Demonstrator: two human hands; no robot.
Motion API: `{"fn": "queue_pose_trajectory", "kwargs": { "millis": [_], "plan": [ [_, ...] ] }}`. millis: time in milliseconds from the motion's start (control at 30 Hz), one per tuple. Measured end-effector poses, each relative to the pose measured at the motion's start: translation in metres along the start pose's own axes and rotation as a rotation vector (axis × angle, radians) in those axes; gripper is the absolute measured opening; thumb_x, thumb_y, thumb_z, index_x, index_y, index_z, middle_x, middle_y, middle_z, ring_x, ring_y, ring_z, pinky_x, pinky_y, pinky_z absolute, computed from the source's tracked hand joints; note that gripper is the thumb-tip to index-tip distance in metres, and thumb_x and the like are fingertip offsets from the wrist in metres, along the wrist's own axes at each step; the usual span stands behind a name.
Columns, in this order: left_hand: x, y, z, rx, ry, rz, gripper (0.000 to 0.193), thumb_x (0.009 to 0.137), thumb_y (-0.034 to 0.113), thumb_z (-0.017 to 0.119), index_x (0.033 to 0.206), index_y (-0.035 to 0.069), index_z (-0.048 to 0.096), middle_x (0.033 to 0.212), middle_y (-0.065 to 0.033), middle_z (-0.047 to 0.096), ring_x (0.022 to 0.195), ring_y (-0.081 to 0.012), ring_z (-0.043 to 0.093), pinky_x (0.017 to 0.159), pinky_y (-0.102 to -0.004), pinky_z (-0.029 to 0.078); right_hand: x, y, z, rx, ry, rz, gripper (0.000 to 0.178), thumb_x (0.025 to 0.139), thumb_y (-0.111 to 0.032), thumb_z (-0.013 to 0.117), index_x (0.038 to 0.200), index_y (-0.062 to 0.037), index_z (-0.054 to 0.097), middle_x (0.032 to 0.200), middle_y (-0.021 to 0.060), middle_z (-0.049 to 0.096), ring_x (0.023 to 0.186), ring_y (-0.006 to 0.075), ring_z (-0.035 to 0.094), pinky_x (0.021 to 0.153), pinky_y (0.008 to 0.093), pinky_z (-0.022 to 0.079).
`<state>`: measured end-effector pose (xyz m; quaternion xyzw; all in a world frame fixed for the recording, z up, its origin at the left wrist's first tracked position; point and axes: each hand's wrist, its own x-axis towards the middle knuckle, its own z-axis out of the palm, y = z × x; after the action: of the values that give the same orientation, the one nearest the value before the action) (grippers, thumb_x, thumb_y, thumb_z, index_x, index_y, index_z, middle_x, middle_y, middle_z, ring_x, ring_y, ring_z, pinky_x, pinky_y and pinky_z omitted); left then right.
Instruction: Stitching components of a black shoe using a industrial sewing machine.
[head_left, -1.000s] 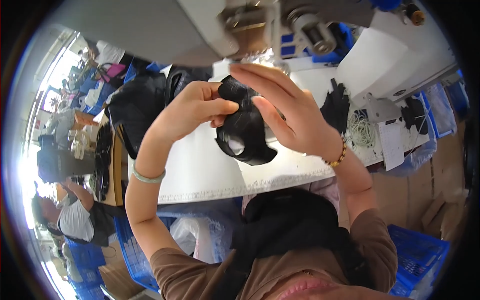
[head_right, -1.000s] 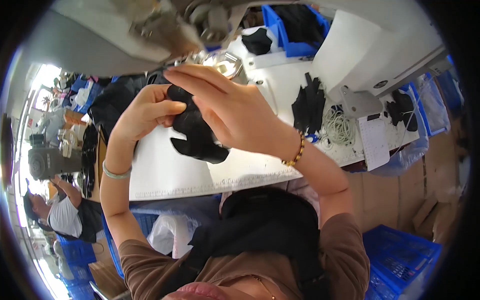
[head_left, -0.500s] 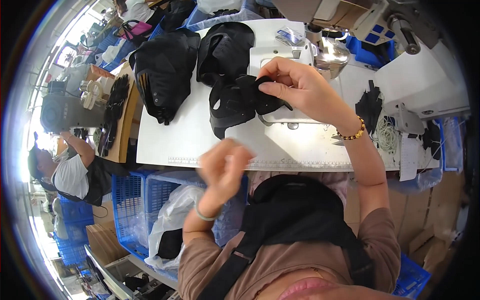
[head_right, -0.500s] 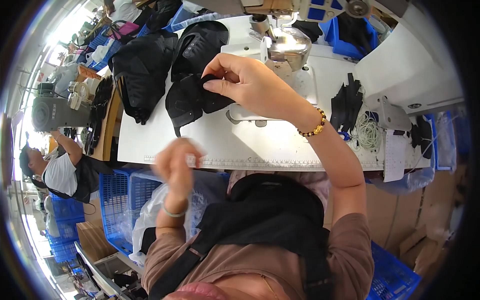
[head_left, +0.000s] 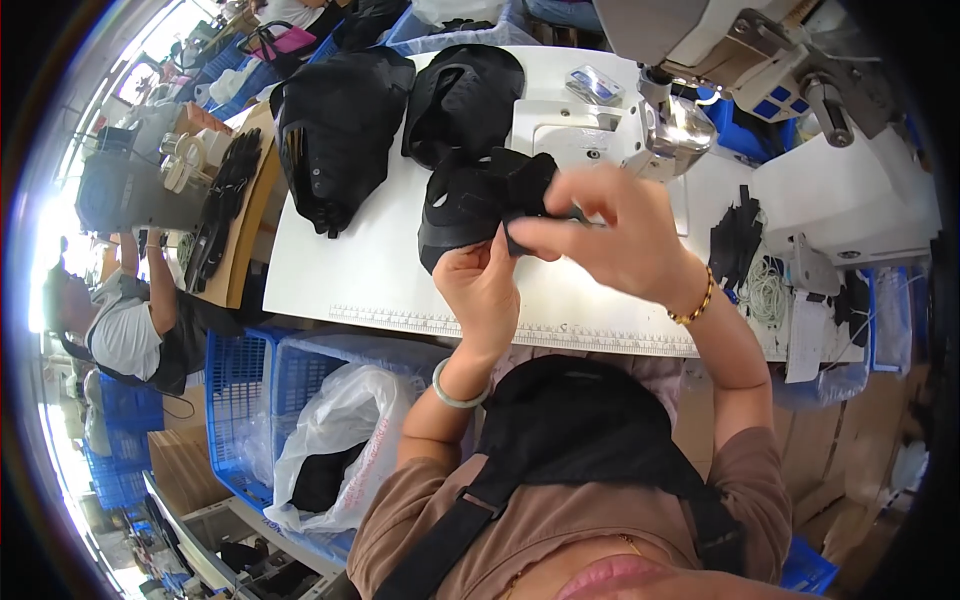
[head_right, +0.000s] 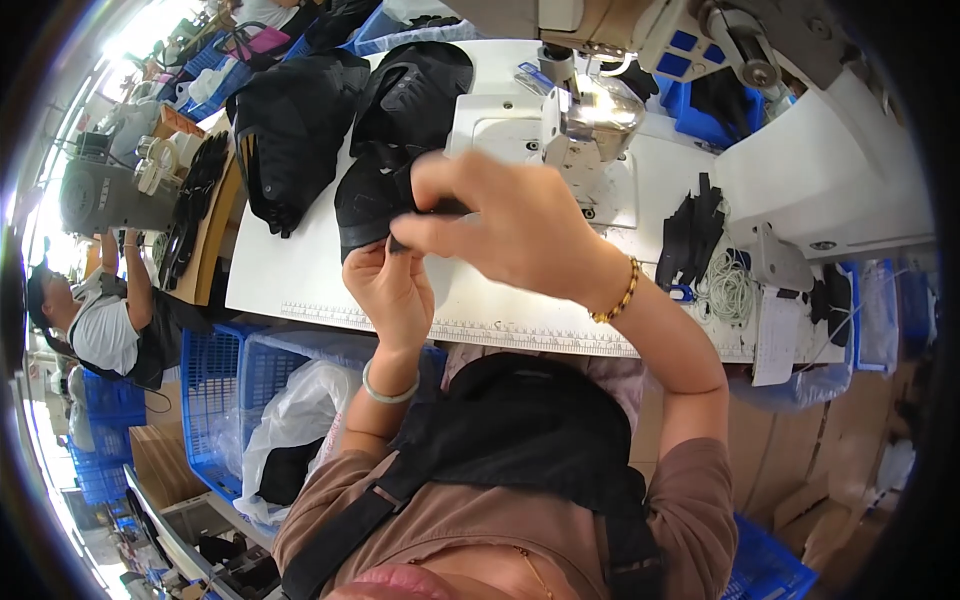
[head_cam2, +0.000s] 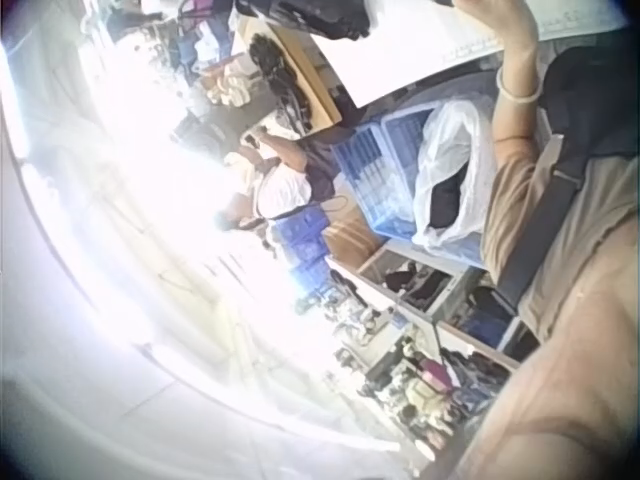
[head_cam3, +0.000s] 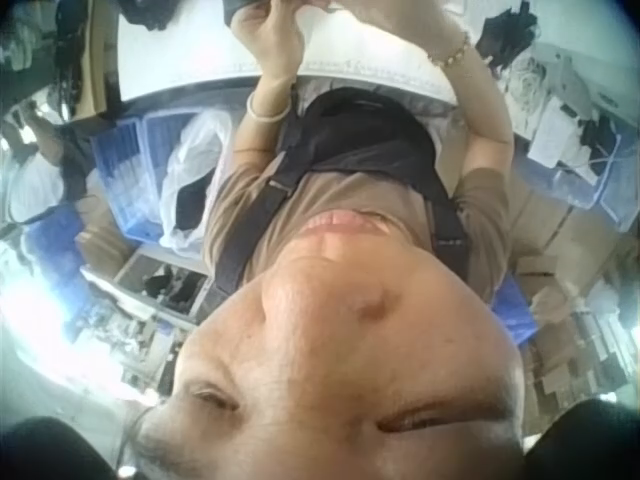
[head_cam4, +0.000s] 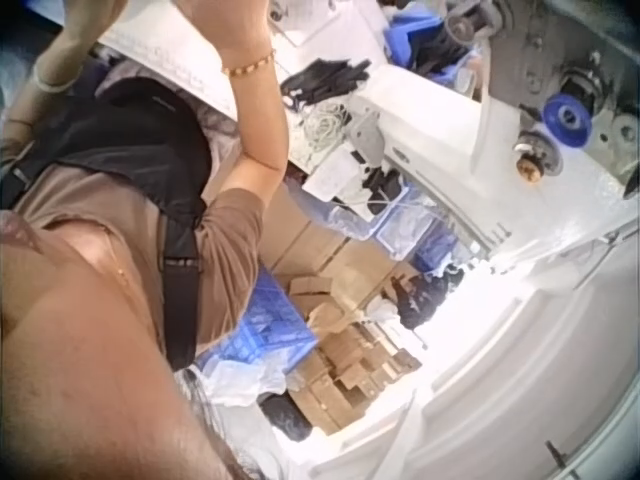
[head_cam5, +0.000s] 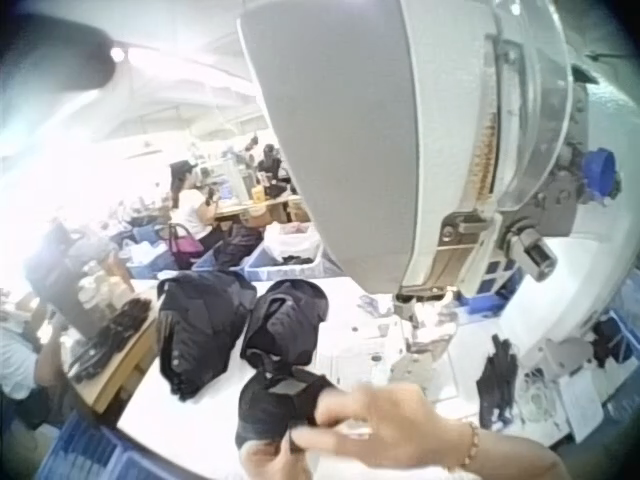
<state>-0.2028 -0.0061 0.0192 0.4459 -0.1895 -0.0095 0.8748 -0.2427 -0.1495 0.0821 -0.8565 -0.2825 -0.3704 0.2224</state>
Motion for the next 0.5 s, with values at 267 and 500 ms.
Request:
{"fn": "queue_pose_trajectory", "kwargs": {
  "millis": [267, 500],
  "plan": [
    [-0.003, -0.004, 0.006, -0.022, 0.072, 0.034, 0.01, 0.087, -0.001, 0.058, 0.091, -0.008, 0.063, 0.084, -0.0035, 0.064, 0.072, -0.0044, 0.055, 0.063, -0.0163, 0.043, -0.014, 0.007, 0.002, -0.334, 0.113, -0.348, 0.03, 0.065, -0.01, 0.069, 0.094, -0.0145, 0.066, 0.092, -0.0049, 0.048, 0.064, 0.009, 0.048, 0.052, 0.0202, 0.042],
    [-0.016, -0.006, -0.024, 0.21, -0.148, -0.129, 0.01, 0.083, -0.001, 0.063, 0.092, -0.006, 0.063, 0.08, 0.0012, 0.062, 0.071, -0.0038, 0.053, 0.061, -0.0171, 0.041, -0.004, -0.024, 0.007, 0.197, 0.158, 0.479, 0.027, 0.07, -0.013, 0.075, 0.094, -0.0089, 0.062, 0.102, 0.0049, 0.061, 0.053, 0.0144, 0.049, 0.049, 0.0252, 0.044]
  ]
}}
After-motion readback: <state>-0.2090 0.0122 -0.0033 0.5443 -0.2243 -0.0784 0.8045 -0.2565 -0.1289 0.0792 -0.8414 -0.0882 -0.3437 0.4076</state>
